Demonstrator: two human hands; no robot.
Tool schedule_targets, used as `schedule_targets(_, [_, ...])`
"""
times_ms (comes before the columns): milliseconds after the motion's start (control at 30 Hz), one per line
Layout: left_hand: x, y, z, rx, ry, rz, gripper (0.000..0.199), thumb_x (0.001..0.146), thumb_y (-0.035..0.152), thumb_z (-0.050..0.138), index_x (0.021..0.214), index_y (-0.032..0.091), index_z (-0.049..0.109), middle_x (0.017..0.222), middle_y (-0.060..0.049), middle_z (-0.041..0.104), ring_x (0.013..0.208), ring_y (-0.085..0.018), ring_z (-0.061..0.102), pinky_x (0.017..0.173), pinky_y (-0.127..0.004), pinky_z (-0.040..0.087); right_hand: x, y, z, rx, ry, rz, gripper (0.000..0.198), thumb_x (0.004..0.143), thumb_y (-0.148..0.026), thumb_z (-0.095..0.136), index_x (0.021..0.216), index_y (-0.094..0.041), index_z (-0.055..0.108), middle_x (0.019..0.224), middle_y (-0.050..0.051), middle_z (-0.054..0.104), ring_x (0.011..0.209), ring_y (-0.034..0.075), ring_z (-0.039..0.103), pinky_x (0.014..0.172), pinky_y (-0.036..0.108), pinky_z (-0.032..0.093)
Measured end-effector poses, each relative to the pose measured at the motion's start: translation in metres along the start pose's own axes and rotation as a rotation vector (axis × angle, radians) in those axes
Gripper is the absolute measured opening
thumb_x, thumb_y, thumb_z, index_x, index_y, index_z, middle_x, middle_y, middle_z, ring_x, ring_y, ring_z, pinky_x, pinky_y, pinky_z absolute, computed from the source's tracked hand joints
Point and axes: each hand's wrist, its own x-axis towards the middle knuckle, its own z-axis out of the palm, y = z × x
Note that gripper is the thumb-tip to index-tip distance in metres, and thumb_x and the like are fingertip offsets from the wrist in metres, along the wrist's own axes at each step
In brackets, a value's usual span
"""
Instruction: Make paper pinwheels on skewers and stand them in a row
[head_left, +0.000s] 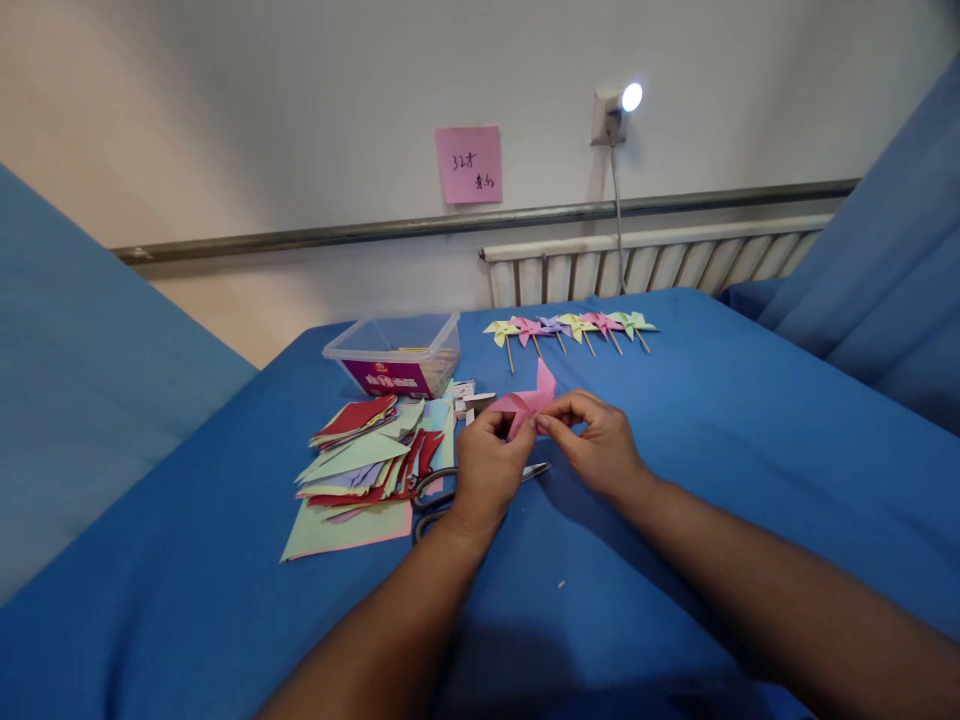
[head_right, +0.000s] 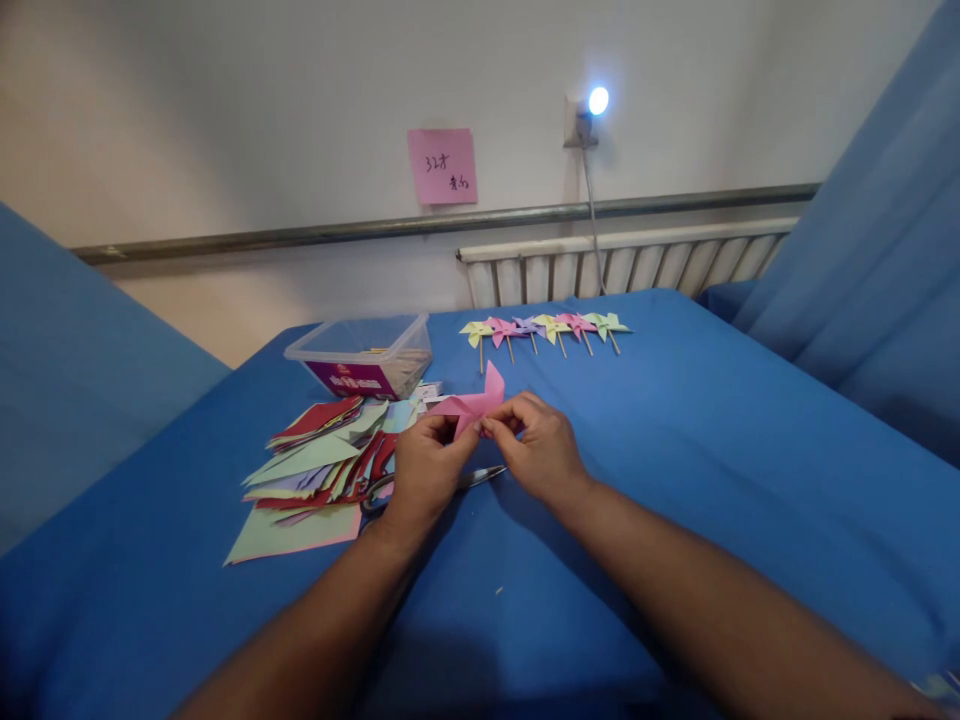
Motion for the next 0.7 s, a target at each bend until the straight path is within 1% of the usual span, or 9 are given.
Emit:
schedule_targets(67, [-0.001, -0.001, 0.000, 0.002, 0.000, 0.017, 0.019, 0.068, 0.032, 0.067, 0.069, 0.014, 0.070, 0.060, 0.000, 0.064, 0.055, -0.012, 0.053, 0.052, -0.021, 0.038, 0.000, -0.001, 0.000, -0.001, 0.009, -0.008, 0.006, 0.080, -0.020, 0.062, 0.075, -0.020, 0.065, 0.072, 0.000, 0.062, 0.066, 0.014, 0.057, 0.065, 0.028, 0.046])
schedule_targets(100, [-0.001, -0.001, 0.001, -0.010, -0.005, 0.019, 0.019, 0.069, 0.032, 0.067, 0.071, 0.014, 0.070, 0.062, 0.000, 0.065, 0.056, -0.012, 0.054, 0.053, -0.021, 0.039, 0.001, -0.002, 0.000, -0.002, 0.022, -0.017, 0.005, 0.079, -0.020, 0.062, 0.075, -0.020, 0.065, 0.075, 0.001, 0.062, 0.070, 0.014, 0.058, 0.068, 0.028, 0.047])
schedule_targets(200, [-0.001, 0.000, 0.001, -0.065, -0.023, 0.001, 0.020, 0.068, 0.032, 0.067, 0.075, 0.014, 0.072, 0.064, 0.000, 0.066, 0.057, -0.012, 0.054, 0.054, -0.022, 0.039, 0.000, -0.003, 0.000, 0.012, 0.056, -0.014, 0.004, 0.078, -0.021, 0.062, 0.077, -0.021, 0.066, 0.097, 0.006, 0.062, 0.095, 0.019, 0.059, 0.080, 0.032, 0.048])
schedule_targets(267, [-0.001, 0.001, 0.002, -0.106, -0.016, -0.027, 0.019, 0.066, 0.032, 0.069, 0.071, 0.014, 0.071, 0.060, 0.000, 0.064, 0.054, -0.011, 0.052, 0.052, -0.021, 0.038, 0.000, -0.002, 0.001, 0.071, 0.052, 0.034, 0.003, 0.077, -0.024, 0.063, 0.078, -0.022, 0.065, 0.108, 0.007, 0.059, 0.105, 0.022, 0.057, 0.082, 0.033, 0.049])
schedule_targets(367, [-0.001, 0.003, 0.002, -0.168, 0.003, -0.056, 0.018, 0.063, 0.032, 0.072, 0.065, 0.014, 0.069, 0.057, 0.000, 0.062, 0.051, -0.010, 0.049, 0.050, -0.021, 0.037, -0.001, 0.000, 0.005, 0.235, 0.037, 0.173, 0.013, 0.075, -0.029, 0.064, 0.085, -0.021, 0.061, 0.101, 0.006, 0.062, 0.095, 0.020, 0.061, 0.076, 0.033, 0.052])
schedule_targets(467, [-0.001, 0.002, 0.003, -0.201, -0.011, -0.060, 0.018, 0.064, 0.031, 0.072, 0.068, 0.013, 0.069, 0.060, 0.000, 0.064, 0.053, -0.011, 0.052, 0.052, -0.021, 0.039, 0.000, 0.000, 0.009, 0.430, 0.049, 0.275, 0.035, 0.072, -0.030, 0.069, 0.102, -0.022, 0.053, 0.089, 0.003, 0.064, 0.083, 0.017, 0.063, 0.073, 0.032, 0.052])
schedule_targets(567, [-0.002, 0.001, 0.003, -0.222, -0.041, -0.065, 0.017, 0.065, 0.029, 0.071, 0.071, 0.013, 0.069, 0.063, -0.001, 0.065, 0.056, -0.012, 0.054, 0.054, -0.021, 0.041, 0.003, -0.001, 0.011, 0.618, 0.033, 0.326, 0.055, 0.067, -0.031, 0.074, 0.114, -0.024, 0.046, 0.083, -0.001, 0.065, 0.075, 0.015, 0.063, 0.070, 0.031, 0.052])
schedule_targets(633, [-0.001, 0.000, 0.003, -0.244, -0.056, -0.064, 0.017, 0.065, 0.029, 0.071, 0.073, 0.014, 0.068, 0.065, -0.001, 0.066, 0.058, -0.012, 0.055, 0.056, -0.022, 0.042, 0.005, -0.001, 0.011, 0.683, 0.021, 0.365, 0.054, 0.065, -0.034, 0.075, 0.111, -0.023, 0.049, 0.079, -0.002, 0.065, 0.071, 0.015, 0.062, 0.069, 0.030, 0.052])
schedule_targets(700, [-0.001, 0.001, 0.003, -0.266, -0.060, -0.057, 0.018, 0.065, 0.029, 0.071, 0.073, 0.014, 0.068, 0.066, -0.001, 0.066, 0.059, -0.012, 0.055, 0.057, -0.022, 0.042, 0.006, -0.001, 0.011, 0.693, -0.014, 0.400, 0.041, 0.064, -0.036, 0.076, 0.097, -0.021, 0.056, 0.075, -0.002, 0.064, 0.069, 0.014, 0.061, 0.068, 0.030, 0.051])
